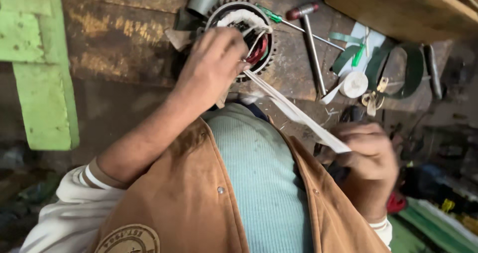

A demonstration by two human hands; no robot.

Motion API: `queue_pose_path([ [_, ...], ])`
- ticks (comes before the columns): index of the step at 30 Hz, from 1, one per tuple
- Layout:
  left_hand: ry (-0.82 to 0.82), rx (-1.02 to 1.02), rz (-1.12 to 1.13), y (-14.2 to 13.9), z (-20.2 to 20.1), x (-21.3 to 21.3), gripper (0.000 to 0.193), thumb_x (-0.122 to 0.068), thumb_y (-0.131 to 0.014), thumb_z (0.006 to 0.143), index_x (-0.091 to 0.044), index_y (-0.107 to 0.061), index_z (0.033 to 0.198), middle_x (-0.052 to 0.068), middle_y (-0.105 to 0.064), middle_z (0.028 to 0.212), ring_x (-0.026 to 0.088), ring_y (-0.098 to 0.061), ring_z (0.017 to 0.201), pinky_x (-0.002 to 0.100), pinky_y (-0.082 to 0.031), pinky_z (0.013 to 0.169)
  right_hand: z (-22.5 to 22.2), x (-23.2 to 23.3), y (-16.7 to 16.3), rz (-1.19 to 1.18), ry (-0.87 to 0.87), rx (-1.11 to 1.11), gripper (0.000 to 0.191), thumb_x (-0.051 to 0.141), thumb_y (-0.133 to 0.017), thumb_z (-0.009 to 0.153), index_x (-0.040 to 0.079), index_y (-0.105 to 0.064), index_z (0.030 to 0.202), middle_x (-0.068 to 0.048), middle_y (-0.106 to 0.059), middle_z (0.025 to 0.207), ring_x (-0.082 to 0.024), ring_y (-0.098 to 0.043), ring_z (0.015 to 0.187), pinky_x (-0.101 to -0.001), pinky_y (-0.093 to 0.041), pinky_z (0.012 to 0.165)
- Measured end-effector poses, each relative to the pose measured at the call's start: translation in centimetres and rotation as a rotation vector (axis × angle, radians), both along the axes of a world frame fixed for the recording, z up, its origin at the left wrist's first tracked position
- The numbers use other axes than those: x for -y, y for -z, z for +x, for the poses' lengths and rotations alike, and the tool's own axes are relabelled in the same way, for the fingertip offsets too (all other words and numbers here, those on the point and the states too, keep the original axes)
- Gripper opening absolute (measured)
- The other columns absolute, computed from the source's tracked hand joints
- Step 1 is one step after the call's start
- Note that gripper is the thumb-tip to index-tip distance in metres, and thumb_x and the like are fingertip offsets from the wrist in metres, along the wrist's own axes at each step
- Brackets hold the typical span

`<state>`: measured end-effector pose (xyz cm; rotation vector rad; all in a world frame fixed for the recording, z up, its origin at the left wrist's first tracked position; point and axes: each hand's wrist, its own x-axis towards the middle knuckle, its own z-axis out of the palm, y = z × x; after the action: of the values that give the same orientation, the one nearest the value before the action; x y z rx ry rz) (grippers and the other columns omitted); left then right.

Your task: The person wraps white insulating cloth and tape around the copper windings inside an electric motor stator housing on a workbench, pressing and tucking the material between slots by hand and occasionally tapping it with a mallet to seat it. They work around the stator circumference, feeding out more insulating material from a roll as needed.

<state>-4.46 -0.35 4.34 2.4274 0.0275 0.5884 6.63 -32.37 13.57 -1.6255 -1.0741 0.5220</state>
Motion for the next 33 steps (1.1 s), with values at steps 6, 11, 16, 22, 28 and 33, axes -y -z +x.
queue_pose_path([
  [6,-0.019,0.147,0.337,0.8,-0.5,2.3,0.018,-0.011,-0.065,0.094,-0.003,-0.067,0.111,0.014,-0.064,0.117,0.029,-0.063,0.112,0.046,-0.05,0.109,1.0,-6.6,2.3,0.274,-0.385,-0.563,0.044,0.043,-0.053,0.102,0.008,-0.066,0.078,-0.003,-0.067,0.083,-0.026,-0.066,0.08,-0.0458,-0.048,0.098],
  [11,-0.052,0.094,0.392,-0.2,-0.1,3.3,0.008,-0.013,-0.067,0.096,-0.009,-0.066,0.103,0.008,-0.067,0.113,0.025,-0.064,0.11,0.042,-0.051,0.105,1.9,-5.1,2.0,-0.149,-0.281,-0.198,0.041,0.037,-0.051,0.105,0.003,-0.062,0.084,-0.006,-0.058,0.076,-0.025,-0.056,0.071,-0.0403,-0.047,0.072],
  [16,-0.161,-0.074,0.28,-2.3,1.3,5.2,0.016,-0.019,-0.068,0.097,-0.006,-0.066,0.107,0.009,-0.063,0.104,0.029,-0.062,0.105,0.044,-0.049,0.097,4.7,-3.8,1.5,0.129,-0.581,0.135,0.022,0.014,-0.065,0.101,-0.001,-0.056,0.087,-0.012,-0.048,0.079,-0.031,-0.054,0.076,-0.0419,-0.044,0.074],
  [22,-0.445,-0.184,0.244,0.7,5.3,5.9,0.015,-0.024,-0.066,0.096,-0.009,-0.069,0.097,0.01,-0.063,0.105,0.032,-0.063,0.101,0.049,-0.046,0.087,6.4,-3.7,2.9,-0.023,-0.773,0.043,0.027,0.015,-0.067,0.101,-0.002,-0.053,0.086,-0.014,-0.045,0.081,-0.034,-0.048,0.079,-0.0441,-0.042,0.075],
  [28,-0.274,0.124,-0.591,-3.2,10.0,5.7,0.024,-0.022,-0.058,0.111,0.001,-0.061,0.117,0.018,-0.067,0.115,0.04,-0.064,0.106,0.046,-0.051,0.09,7.6,-2.6,3.5,-0.024,-0.756,0.041,0.015,0.013,-0.061,0.103,0.001,-0.061,0.093,-0.013,-0.051,0.086,-0.033,-0.054,0.085,-0.0423,-0.046,0.079],
  [33,-0.66,-0.006,-0.152,-6.4,5.4,10.8,0.029,-0.026,-0.054,0.111,0.001,-0.065,0.109,0.023,-0.065,0.105,0.039,-0.066,0.1,0.045,-0.052,0.088,8.8,-2.2,5.5,-0.055,-0.798,-0.078,0.03,0.026,-0.055,0.108,0.001,-0.059,0.091,-0.011,-0.057,0.087,-0.03,-0.058,0.088,-0.0414,-0.048,0.086],
])
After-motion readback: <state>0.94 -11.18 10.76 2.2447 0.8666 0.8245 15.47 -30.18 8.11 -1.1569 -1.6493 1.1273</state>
